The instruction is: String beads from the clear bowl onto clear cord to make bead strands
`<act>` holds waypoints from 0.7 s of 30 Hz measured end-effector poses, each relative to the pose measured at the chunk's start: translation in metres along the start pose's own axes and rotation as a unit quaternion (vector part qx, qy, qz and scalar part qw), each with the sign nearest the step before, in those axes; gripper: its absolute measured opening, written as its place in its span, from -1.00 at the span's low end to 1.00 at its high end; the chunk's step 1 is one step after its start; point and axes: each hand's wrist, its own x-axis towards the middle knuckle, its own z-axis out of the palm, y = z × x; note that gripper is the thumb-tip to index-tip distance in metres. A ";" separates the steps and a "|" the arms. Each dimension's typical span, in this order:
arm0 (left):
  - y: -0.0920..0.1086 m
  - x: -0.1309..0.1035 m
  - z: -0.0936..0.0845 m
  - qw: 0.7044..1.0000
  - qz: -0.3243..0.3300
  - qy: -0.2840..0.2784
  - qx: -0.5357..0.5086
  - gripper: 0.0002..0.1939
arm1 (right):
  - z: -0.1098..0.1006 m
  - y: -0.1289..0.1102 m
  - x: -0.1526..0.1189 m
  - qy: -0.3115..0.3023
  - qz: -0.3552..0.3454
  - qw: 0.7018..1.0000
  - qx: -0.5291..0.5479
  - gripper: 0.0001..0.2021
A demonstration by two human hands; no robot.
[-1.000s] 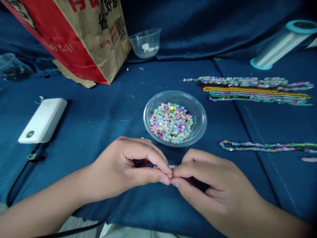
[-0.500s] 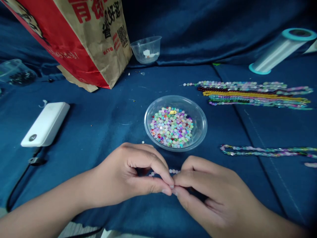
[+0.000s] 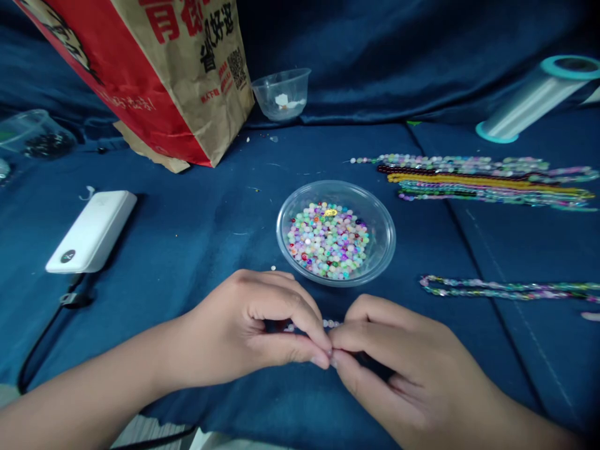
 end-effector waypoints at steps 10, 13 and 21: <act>0.003 -0.001 0.000 0.997 -0.076 -0.005 -0.022 -0.96 | 0.002 0.001 0.003 0.002 -0.003 1.000 -0.002 -0.75; 0.006 -0.001 -0.004 0.997 -0.074 -0.008 -0.029 -0.95 | 0.002 0.000 0.002 0.000 -0.009 1.000 -0.007 -0.75; 0.016 -0.007 -0.013 0.988 0.012 0.049 -0.147 -0.88 | -0.001 0.001 0.002 -0.017 -0.010 1.000 0.012 -0.71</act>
